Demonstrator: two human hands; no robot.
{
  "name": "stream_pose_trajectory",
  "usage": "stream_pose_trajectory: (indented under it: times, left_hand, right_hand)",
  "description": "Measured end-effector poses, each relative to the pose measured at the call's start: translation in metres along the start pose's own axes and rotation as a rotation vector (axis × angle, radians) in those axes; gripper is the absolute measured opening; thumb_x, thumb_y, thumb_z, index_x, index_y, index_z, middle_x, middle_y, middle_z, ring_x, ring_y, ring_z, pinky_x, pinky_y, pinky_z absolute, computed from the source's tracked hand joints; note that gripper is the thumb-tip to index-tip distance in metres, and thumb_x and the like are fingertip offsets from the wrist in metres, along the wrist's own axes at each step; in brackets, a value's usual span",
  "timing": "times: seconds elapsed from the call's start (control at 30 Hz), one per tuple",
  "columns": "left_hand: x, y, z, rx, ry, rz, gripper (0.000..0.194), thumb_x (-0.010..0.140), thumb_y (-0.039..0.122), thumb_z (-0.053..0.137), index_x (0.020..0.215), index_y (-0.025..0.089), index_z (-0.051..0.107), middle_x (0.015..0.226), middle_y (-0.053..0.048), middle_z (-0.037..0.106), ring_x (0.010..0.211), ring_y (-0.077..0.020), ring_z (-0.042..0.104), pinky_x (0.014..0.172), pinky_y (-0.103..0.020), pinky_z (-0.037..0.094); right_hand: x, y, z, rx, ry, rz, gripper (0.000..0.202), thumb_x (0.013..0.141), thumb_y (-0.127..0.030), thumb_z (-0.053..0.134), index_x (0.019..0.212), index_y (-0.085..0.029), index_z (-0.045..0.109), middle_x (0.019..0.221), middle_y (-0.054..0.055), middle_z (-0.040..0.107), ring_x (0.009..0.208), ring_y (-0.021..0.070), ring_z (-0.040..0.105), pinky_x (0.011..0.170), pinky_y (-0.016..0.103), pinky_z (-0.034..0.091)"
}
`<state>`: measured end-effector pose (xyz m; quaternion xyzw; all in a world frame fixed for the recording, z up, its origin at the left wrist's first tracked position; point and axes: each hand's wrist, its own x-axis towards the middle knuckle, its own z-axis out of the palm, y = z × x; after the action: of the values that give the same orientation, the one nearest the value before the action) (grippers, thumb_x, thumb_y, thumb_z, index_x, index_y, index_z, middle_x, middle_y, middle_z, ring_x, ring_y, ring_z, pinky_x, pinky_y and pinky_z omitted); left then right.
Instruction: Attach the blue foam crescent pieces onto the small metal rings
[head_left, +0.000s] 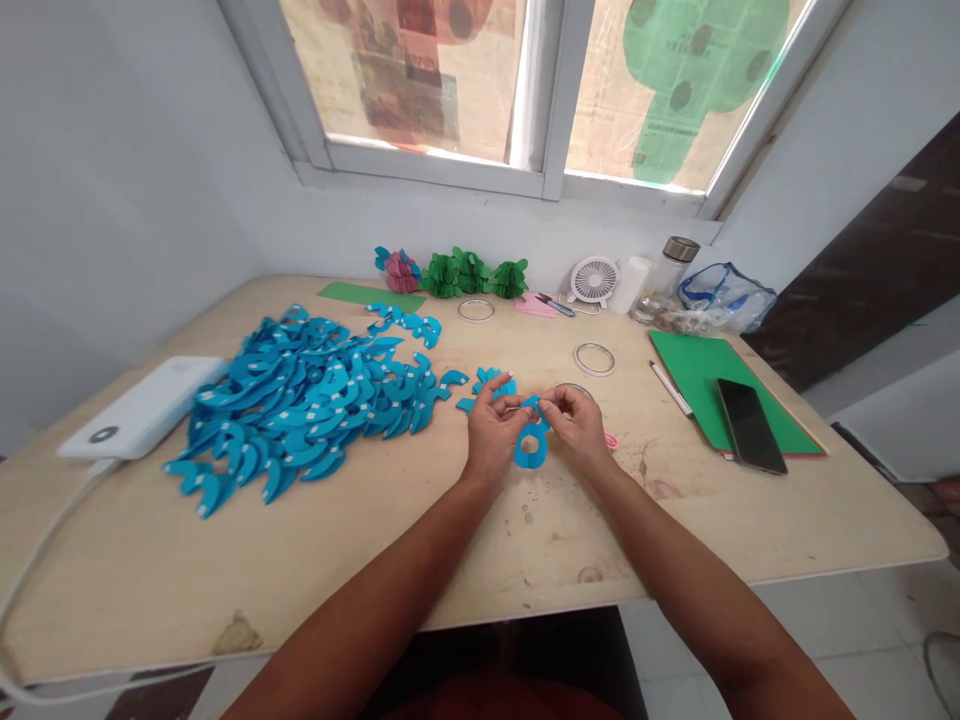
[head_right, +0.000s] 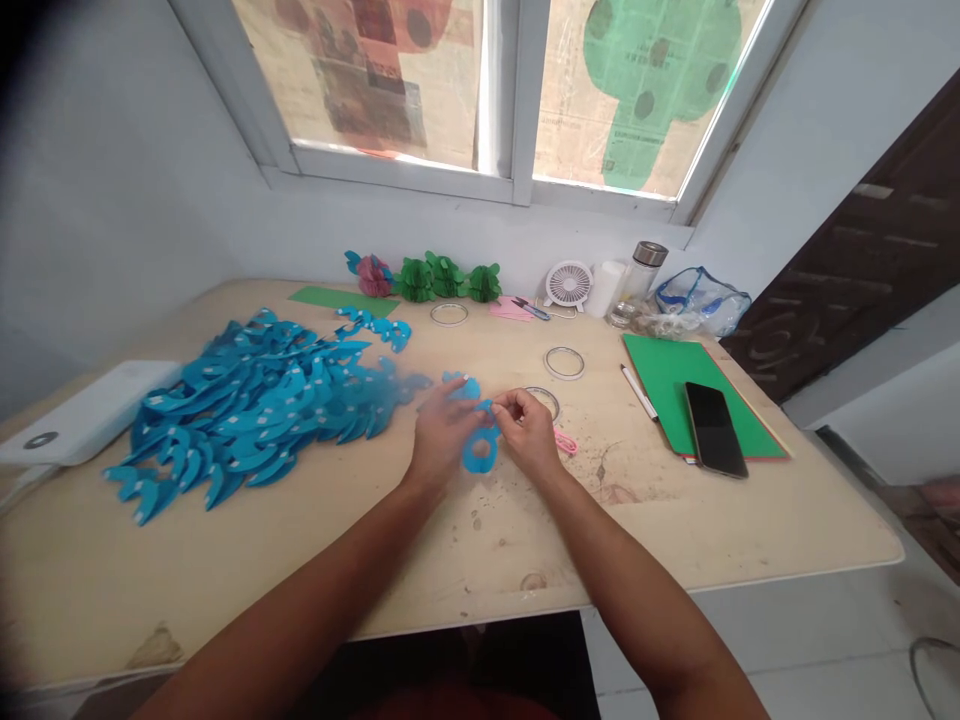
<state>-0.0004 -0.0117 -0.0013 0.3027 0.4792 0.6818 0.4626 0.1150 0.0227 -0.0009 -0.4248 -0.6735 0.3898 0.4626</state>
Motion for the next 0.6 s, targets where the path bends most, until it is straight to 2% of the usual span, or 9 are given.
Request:
stream_pose_trajectory:
  times: [0.37,0.6]
  left_hand:
    - [-0.003,-0.0015,0.002,-0.031,0.041,0.021,0.064,0.056,0.017,0.072,0.116,0.016,0.05,0.069,0.002,0.064,0.057,-0.0105,0.062,0.065,-0.026,0.051]
    - [-0.0059,-0.0032,0.0049,-0.069,0.031,0.016,0.061,0.057,0.02,0.073,0.114,0.015,0.051,0.074,-0.002,0.065,0.063,-0.0129,0.064,0.066,-0.027,0.052]
  right_hand:
    - [-0.0008,0.0055,0.006,0.176,0.033,0.156,0.018,0.072,-0.036,0.06,0.072,-0.018,0.057,0.068,0.0,0.061,0.062,0.0133,0.055,0.058,0.025,0.045]
    - [-0.0011,0.0061,0.0075,0.259,0.025,0.193,0.017,0.07,-0.034,0.062,0.072,-0.018,0.058,0.066,0.001,0.062,0.061,0.0143,0.057,0.058,0.026,0.046]
